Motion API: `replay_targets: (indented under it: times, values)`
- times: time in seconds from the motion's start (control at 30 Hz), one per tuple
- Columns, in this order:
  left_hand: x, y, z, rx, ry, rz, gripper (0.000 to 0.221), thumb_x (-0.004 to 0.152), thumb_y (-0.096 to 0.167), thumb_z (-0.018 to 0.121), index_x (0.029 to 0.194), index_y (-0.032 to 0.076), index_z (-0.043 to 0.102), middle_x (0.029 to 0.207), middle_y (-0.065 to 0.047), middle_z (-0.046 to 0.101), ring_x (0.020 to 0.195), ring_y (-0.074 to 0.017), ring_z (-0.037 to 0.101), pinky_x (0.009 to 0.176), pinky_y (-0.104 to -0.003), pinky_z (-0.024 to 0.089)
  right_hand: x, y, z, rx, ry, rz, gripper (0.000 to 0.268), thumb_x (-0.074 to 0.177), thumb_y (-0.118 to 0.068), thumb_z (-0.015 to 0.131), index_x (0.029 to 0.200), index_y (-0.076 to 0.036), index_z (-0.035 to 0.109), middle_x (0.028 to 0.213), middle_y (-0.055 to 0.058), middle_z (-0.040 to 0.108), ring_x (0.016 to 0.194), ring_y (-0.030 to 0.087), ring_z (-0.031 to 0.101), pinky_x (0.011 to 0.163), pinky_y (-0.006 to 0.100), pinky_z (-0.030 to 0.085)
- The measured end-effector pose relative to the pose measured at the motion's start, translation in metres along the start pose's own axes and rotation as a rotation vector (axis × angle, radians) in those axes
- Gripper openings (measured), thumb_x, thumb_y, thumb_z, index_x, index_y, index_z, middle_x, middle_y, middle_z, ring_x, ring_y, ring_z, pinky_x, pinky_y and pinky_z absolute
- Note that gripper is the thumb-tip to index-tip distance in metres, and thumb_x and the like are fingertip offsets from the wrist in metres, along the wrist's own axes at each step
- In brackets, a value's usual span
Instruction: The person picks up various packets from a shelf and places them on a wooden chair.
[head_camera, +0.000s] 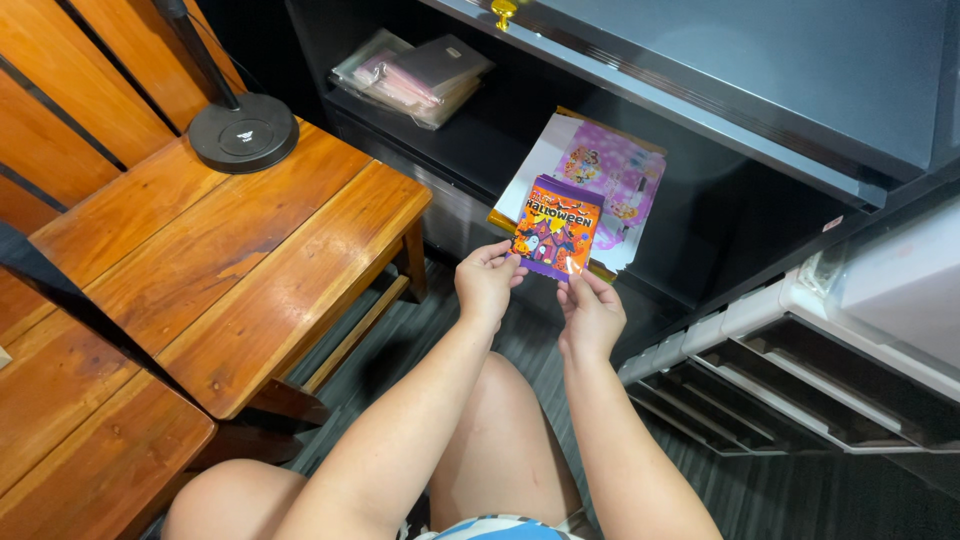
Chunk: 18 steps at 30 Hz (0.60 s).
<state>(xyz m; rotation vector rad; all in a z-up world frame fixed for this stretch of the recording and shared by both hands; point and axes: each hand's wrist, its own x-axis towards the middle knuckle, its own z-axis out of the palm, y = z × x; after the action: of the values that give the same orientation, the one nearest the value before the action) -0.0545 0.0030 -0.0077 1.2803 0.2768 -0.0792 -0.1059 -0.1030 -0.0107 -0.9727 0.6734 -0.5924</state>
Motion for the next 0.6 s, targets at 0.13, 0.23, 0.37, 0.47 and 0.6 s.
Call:
replay_targets:
  times: [0.13, 0.23, 0.37, 0.47, 0.6]
  values:
    - [0.004, -0.006, -0.002, -0.014, -0.002, -0.003, 0.037, 0.095, 0.002, 0.07, 0.132, -0.004, 0.066, 0.101, -0.025, 0.074, 0.085, -0.026, 0.078, 0.076, -0.031, 0.066, -0.009, -0.008, 0.003, -0.015, 0.002, -0.006, 0.019, 0.089, 0.001, 0.076, 0.108, 0.001, 0.071, 0.082, 0.01, 0.07, 0.073, 0.016, 0.077, 0.07, 0.024, 0.067]
    - [0.003, -0.006, -0.003, -0.01, 0.003, -0.007, 0.037, 0.095, 0.002, 0.07, 0.131, -0.003, 0.067, 0.101, -0.025, 0.074, 0.085, -0.026, 0.078, 0.076, -0.031, 0.066, -0.014, -0.011, 0.004, -0.012, 0.007, -0.01, 0.019, 0.089, 0.002, 0.076, 0.107, 0.002, 0.071, 0.081, 0.01, 0.07, 0.073, 0.016, 0.076, 0.07, 0.024, 0.067]
    - [0.002, -0.005, -0.008, -0.024, 0.012, 0.014, 0.037, 0.096, 0.002, 0.07, 0.132, -0.004, 0.066, 0.101, -0.024, 0.074, 0.085, -0.0256, 0.078, 0.076, -0.031, 0.066, 0.001, 0.006, 0.003, 0.001, -0.016, -0.015, 0.02, 0.089, 0.003, 0.076, 0.108, 0.002, 0.07, 0.081, 0.01, 0.07, 0.073, 0.016, 0.076, 0.071, 0.024, 0.067]
    - [0.013, -0.011, -0.019, -0.062, 0.028, 0.048, 0.036, 0.095, 0.002, 0.071, 0.13, -0.004, 0.067, 0.1, -0.023, 0.074, 0.083, -0.0246, 0.078, 0.074, -0.031, 0.066, 0.004, 0.016, 0.009, 0.01, -0.059, -0.017, 0.021, 0.089, 0.003, 0.075, 0.109, 0.003, 0.07, 0.081, 0.01, 0.07, 0.073, 0.016, 0.076, 0.07, 0.024, 0.067]
    - [0.007, 0.008, -0.057, -0.093, 0.092, 0.113, 0.034, 0.093, 0.002, 0.073, 0.127, -0.004, 0.068, 0.098, -0.022, 0.075, 0.08, -0.0218, 0.078, 0.071, -0.029, 0.067, -0.013, 0.029, 0.032, 0.012, -0.149, -0.018, 0.02, 0.088, 0.003, 0.076, 0.108, 0.003, 0.071, 0.08, 0.012, 0.071, 0.073, 0.017, 0.076, 0.07, 0.025, 0.068]
